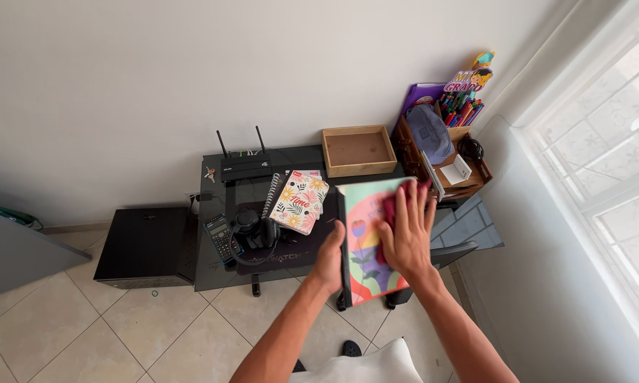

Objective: The person uses a red cloth to wipe down several notebooks and the surface of a glass desk, then places the notebooks into a wooden tray.

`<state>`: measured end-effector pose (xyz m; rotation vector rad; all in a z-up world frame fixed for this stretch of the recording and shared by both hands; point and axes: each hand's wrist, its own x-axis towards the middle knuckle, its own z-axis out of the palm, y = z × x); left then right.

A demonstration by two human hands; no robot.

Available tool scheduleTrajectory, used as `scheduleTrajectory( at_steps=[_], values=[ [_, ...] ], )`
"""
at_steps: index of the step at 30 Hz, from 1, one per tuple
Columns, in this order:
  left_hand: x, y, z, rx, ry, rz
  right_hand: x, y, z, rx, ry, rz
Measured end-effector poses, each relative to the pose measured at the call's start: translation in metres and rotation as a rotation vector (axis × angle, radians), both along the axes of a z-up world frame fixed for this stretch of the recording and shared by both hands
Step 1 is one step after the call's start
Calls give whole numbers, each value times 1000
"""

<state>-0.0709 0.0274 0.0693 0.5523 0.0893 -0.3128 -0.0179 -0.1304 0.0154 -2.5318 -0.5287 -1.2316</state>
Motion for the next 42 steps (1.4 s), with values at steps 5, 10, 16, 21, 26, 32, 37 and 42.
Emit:
scheduleTrajectory(
  at_steps=[5,10,16,21,26,32,37,42],
  values=[
    [16,27,10,57,-53,-17,-5,72,1,33,-5,168],
    [45,69,-23,-46,63,38,-50,110,-47,18,72,379],
    [43,113,-28,-40,173,209,-33,72,-110,-36,63,268],
    [40,130,-33,-47,225,221,-3,54,-148,226,314,138],
    [50,134,-38,-7,268,224,25,40,-155,392,503,-38],
    [89,134,-49,67,296,233,72,30,-147,492,842,-248],
    [147,127,-66,132,338,236,149,7,-192,444,1107,-336],
    [245,107,-95,161,356,117,219,8,-170,818,1196,29]
  ],
)
